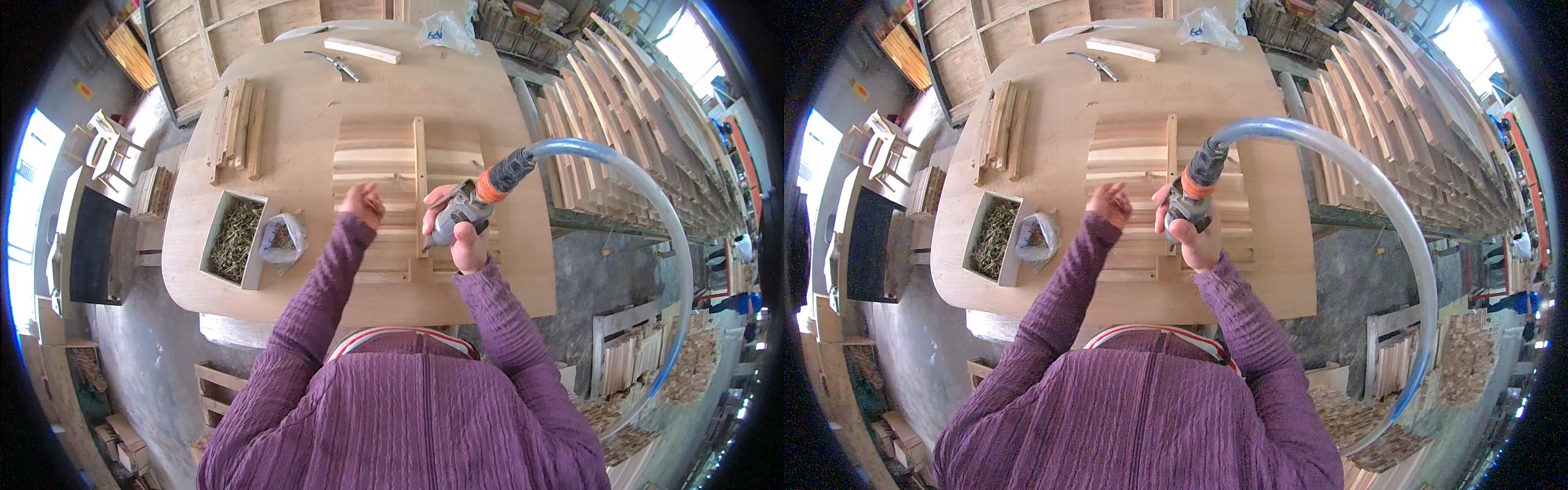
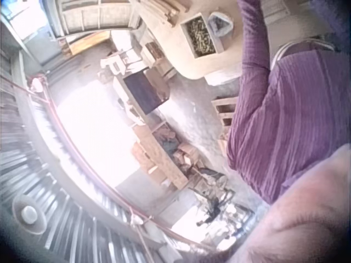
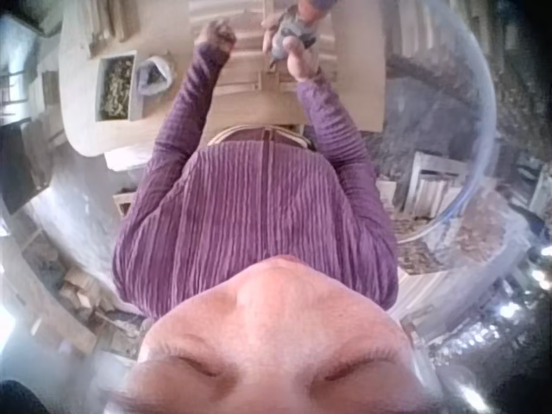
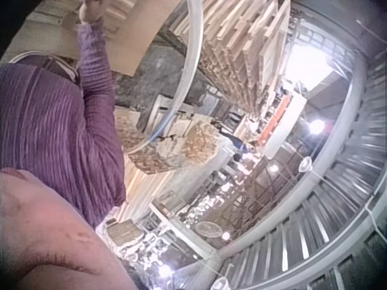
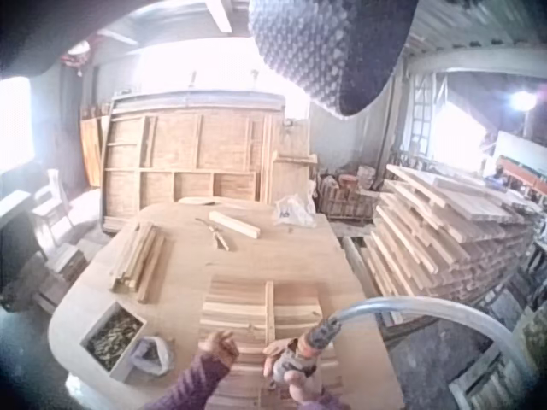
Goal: The person assembles wooden frames by aligning slats and using a pneumatic drill to drive screws. They handle screws from a container, position the frame on a workbench, and stack completed frames on a pallet.
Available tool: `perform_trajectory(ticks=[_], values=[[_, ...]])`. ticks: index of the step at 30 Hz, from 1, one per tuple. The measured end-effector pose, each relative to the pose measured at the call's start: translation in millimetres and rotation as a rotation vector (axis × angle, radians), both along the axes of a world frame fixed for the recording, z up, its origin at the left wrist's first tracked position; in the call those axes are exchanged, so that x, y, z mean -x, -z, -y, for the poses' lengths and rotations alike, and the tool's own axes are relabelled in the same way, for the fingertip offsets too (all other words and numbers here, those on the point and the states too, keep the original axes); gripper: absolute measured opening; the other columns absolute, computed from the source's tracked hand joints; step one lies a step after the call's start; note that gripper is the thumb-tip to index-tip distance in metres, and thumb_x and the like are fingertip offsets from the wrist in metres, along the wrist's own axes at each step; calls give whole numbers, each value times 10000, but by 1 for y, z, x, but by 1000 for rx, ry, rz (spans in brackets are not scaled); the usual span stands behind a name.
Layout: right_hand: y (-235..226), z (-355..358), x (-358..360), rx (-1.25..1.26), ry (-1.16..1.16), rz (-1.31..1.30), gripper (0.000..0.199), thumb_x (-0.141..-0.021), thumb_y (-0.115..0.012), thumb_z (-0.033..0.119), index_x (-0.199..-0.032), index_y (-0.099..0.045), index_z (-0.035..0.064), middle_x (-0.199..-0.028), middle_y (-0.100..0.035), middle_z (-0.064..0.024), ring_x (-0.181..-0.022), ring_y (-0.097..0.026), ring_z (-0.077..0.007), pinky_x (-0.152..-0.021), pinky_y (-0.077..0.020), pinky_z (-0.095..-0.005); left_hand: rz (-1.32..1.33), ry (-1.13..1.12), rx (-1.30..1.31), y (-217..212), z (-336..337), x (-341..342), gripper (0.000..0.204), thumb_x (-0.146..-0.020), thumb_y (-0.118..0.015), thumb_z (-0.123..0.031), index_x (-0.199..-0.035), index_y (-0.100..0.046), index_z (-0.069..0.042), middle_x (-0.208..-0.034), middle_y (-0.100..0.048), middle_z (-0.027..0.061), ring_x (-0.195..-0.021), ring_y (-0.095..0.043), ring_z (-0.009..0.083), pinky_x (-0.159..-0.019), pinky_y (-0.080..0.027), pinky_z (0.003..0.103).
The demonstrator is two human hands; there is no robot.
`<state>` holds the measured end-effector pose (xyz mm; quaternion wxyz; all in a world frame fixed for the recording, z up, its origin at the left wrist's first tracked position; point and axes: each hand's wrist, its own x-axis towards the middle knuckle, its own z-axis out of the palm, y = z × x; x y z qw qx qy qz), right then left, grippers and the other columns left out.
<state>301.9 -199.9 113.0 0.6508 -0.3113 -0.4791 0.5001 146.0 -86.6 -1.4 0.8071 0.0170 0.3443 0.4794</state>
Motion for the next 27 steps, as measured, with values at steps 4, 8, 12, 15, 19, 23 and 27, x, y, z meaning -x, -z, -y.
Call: perform_trajectory(ticks=[4, 8, 12, 15, 19, 23, 27], values=[[-1, 0, 4, 5, -19, 20, 720, -609, -693, 601, -952, -524, -8, -716, -538, -38, -598, -531, -116, -536, -412, -233, -19, -137, 112, -19, 19, 34, 204, -868, -418, -35, -1059, -426, 36, -959, -534, 142, -821, -568, 242, -703, -520, 302], [-2, 1, 9, -6, 10, 68, 737, -621, -650, 635, -945, -515, -13, -661, -538, -50, -595, -535, -126, -545, -426, -247, -72, 21, -88, -12, 56, 46, 242, -875, -416, -2, -1113, -391, 36, -1082, -527, 179, -962, -564, 283, -790, -522, 310], [-3, 2, 9, -30, 1, 56, 725, -626, -662, 620, -953, -516, -10, -648, -537, -43, -586, -528, -115, -538, -413, -235, -62, 164, -71, -4, 78, 44, 200, -848, -477, 32, -1044, -446, 14, -1015, -575, 147, -939, -589, 245, -770, -529, 266], [-3, -5, 3, -1, -2, 60, 723, -644, -635, 637, -951, -517, -7, -641, -532, -42, -575, -526, -115, -530, -406, -232, -83, 263, -94, -6, 88, 34, 77, -838, -515, 19, -907, -498, -9, -960, -601, 117, -828, -614, 191, -694, -538, 245], [-11, 1, 11, 58, -124, -124, 758, -669, -537, 703, -934, -510, -6, -622, -529, -60, -551, -526, -138, -528, -417, -250, -152, 335, -173, 4, 95, 34, 36, -849, -535, -36, -875, -510, -33, -906, -605, 99, -717, -597, 145, -601, -514, 222], [-24, 12, 12, 8, -113, -259, 810, -651, -505, 740, -951, -497, -13, -614, -529, -78, -562, -529, -164, -535, -432, -273, -133, 412, -159, 3, 97, 37, 53, -861, -541, -97, -870, -527, -47, -819, -583, 63, -617, -535, 91, -502, -442, 191], [-43, 27, 9, -117, 93, -203, 906, -566, -434, 846, -948, -475, 25, -610, -503, -66, -539, -490, -177, -537, -413, -313, -79, 390, -150, -8, 108, 25, 74, -864, -541, -120, -845, -536, -49, -769, -555, 37, -579, -482, 67, -480, -398, 177]])
